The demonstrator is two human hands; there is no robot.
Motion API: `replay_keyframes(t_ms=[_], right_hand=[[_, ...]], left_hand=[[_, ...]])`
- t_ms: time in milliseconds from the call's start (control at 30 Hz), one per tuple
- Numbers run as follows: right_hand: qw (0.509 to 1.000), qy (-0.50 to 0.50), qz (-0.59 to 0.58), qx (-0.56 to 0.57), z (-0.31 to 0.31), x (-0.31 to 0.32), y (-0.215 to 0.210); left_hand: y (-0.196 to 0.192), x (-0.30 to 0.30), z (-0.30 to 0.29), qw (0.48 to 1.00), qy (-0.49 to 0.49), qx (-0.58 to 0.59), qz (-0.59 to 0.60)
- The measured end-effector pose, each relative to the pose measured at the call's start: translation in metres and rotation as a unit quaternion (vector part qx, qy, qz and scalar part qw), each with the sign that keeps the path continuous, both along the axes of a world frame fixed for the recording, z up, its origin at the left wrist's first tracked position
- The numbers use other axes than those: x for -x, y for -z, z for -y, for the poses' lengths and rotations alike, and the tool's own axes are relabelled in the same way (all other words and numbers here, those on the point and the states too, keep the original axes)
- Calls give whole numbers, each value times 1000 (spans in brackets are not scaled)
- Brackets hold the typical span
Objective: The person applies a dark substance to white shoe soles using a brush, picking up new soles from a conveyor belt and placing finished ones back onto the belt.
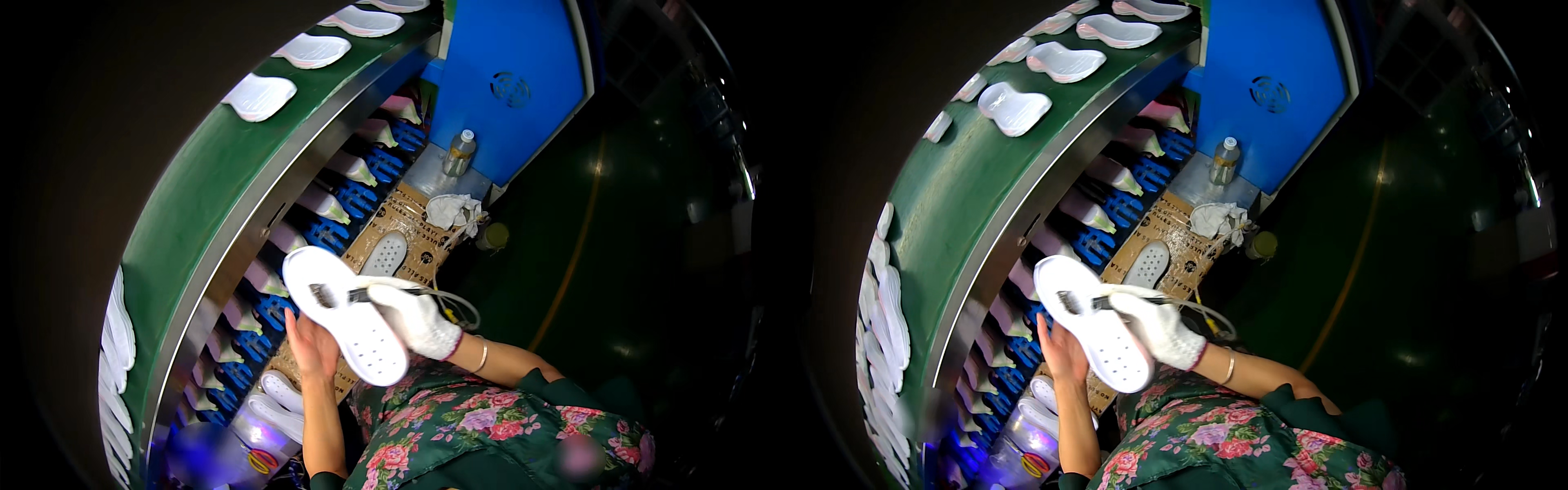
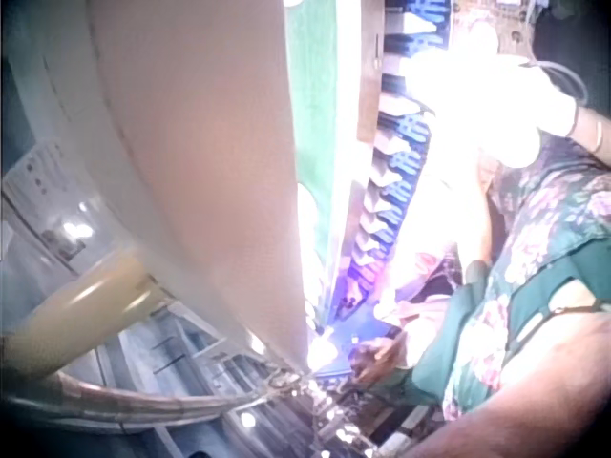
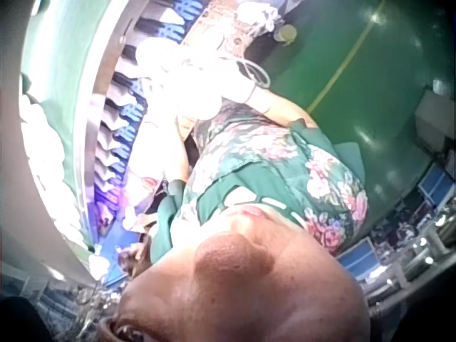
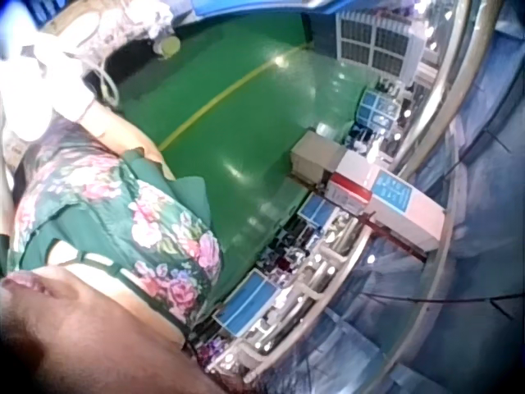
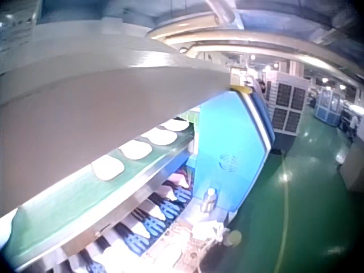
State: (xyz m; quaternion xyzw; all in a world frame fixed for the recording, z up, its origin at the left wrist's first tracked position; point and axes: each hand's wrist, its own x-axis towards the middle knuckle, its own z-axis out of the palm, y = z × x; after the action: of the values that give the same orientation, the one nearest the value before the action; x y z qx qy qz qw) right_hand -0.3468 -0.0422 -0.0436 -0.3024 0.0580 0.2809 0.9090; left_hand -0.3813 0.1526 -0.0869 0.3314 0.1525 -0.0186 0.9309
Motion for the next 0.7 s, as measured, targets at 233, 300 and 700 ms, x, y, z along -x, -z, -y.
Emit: replay_keyframes(t_ms=[233,300,700], right_hand=[[860,23,403,313,-52,23,-20],[764,-1,523,377,-56,26,-47],[756,-70,569,314,-107,62,-61]], left_hand=[[-4,59,-5,983,-106,142,44],[2,78,-12,988,-92,121,32],[0,151,-32,940,-110,295,129]])
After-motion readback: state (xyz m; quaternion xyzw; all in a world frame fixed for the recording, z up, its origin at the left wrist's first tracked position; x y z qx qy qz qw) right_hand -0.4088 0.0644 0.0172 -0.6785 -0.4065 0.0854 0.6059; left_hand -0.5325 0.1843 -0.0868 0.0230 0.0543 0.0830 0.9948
